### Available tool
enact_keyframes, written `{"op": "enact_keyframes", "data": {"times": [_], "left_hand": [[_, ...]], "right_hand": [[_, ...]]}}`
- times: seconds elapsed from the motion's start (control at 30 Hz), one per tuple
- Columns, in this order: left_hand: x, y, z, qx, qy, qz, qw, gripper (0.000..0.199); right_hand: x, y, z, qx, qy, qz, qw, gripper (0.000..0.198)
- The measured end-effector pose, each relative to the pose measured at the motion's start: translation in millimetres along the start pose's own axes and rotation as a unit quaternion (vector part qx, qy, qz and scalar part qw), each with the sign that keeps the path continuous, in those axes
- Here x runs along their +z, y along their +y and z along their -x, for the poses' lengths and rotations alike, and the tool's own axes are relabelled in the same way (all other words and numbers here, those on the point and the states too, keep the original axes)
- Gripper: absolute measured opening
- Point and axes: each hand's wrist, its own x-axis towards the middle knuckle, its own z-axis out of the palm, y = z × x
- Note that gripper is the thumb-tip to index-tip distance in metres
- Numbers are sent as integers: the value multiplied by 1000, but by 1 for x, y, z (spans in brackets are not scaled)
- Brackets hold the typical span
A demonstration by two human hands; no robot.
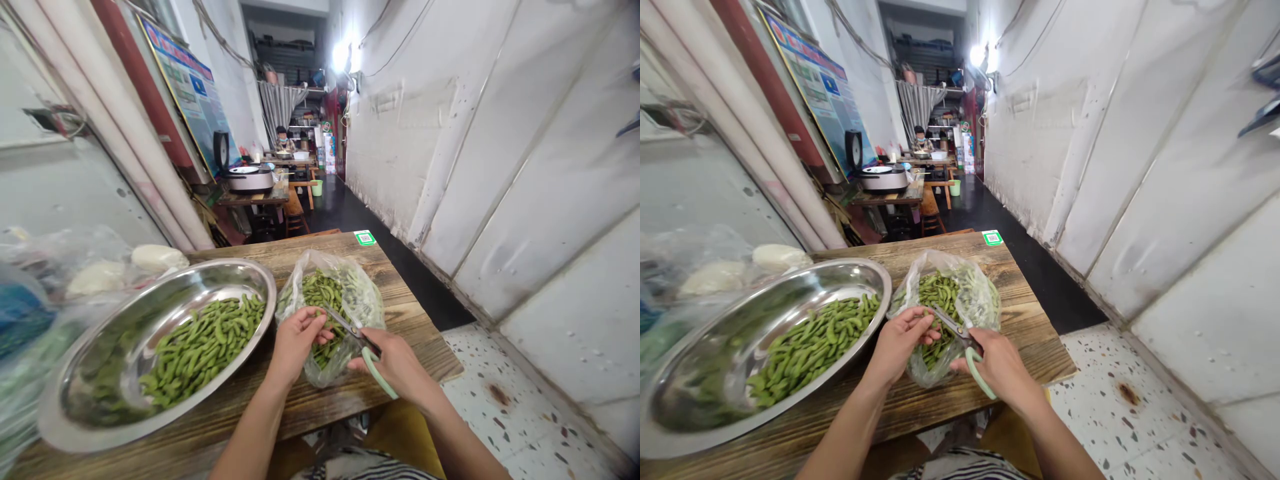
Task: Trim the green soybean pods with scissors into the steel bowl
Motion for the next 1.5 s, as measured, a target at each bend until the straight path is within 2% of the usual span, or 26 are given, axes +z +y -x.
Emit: {"op": "enact_keyframes", "data": {"times": [0.23, 0.53, 0.73, 0.93, 1.17, 1.27, 1.37, 1.43, 1.5], "left_hand": [[-5, -4, 0, 33, -9, -84, 996, 27], [-8, -1, 3, 51, -57, -108, 991, 28], [-9, -2, 2, 53, -40, -109, 992, 27], [-5, 2, 7, 76, -88, -186, 976, 28], [-5, -2, 8, 60, -110, -232, 965, 29], [-7, -5, 4, 48, -85, -217, 971, 18], [-7, -8, -1, 42, -36, -143, 988, 23], [-6, -10, -6, 27, -14, -98, 995, 18], [-3, -11, -11, 21, -1, -120, 993, 9]], "right_hand": [[1, -1, 0, -3, -5, 11, 1000, 30], [-3, 2, 2, -9, -1, 8, 1000, 33], [-3, 4, 2, -8, 3, 7, 1000, 36], [-4, -1, 3, -30, -2, 6, 1000, 33], [1, 2, 3, -8, -27, 3, 1000, 33], [5, 8, 1, 17, -35, 11, 999, 32], [4, 11, -1, 46, -17, 29, 998, 32], [1, 12, -2, 62, 0, 37, 997, 32], [-3, 12, -2, 68, 9, 38, 997, 32]]}}
